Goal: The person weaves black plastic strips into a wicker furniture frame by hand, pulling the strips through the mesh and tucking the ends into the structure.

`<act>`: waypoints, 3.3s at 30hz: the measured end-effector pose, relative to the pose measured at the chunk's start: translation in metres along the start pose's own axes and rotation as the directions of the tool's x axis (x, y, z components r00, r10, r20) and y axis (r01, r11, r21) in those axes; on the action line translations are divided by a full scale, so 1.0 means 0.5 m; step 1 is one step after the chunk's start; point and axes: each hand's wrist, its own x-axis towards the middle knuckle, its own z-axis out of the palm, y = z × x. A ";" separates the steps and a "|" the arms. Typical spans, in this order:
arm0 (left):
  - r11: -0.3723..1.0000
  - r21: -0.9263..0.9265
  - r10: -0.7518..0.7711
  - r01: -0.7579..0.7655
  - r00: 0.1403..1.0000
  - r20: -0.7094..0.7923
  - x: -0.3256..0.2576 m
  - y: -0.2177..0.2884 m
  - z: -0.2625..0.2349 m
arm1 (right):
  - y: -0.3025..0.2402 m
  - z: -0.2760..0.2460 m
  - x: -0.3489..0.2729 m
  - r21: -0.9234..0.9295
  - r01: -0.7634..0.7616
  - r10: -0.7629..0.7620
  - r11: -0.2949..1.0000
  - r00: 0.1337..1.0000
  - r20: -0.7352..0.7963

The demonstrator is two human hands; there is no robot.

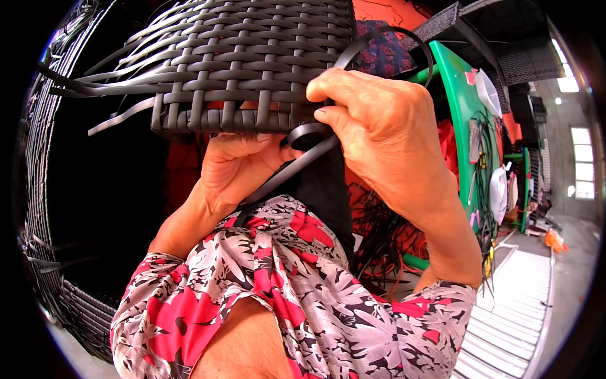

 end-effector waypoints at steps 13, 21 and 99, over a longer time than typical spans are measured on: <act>0.984 -0.177 -0.014 0.021 0.999 0.038 0.011 -0.008 0.011 | -0.065 -0.009 0.013 -0.293 0.309 -0.331 0.905 0.943 -0.028; 0.983 -0.180 -0.030 0.044 0.997 0.076 0.009 -0.003 0.006 | 0.001 0.004 0.024 -0.015 0.247 -0.245 0.969 0.967 0.068; 0.941 -0.327 0.105 -0.090 0.994 0.029 -0.013 -0.007 0.016 | -0.030 0.006 0.010 0.058 -0.025 0.026 0.998 1.000 -0.016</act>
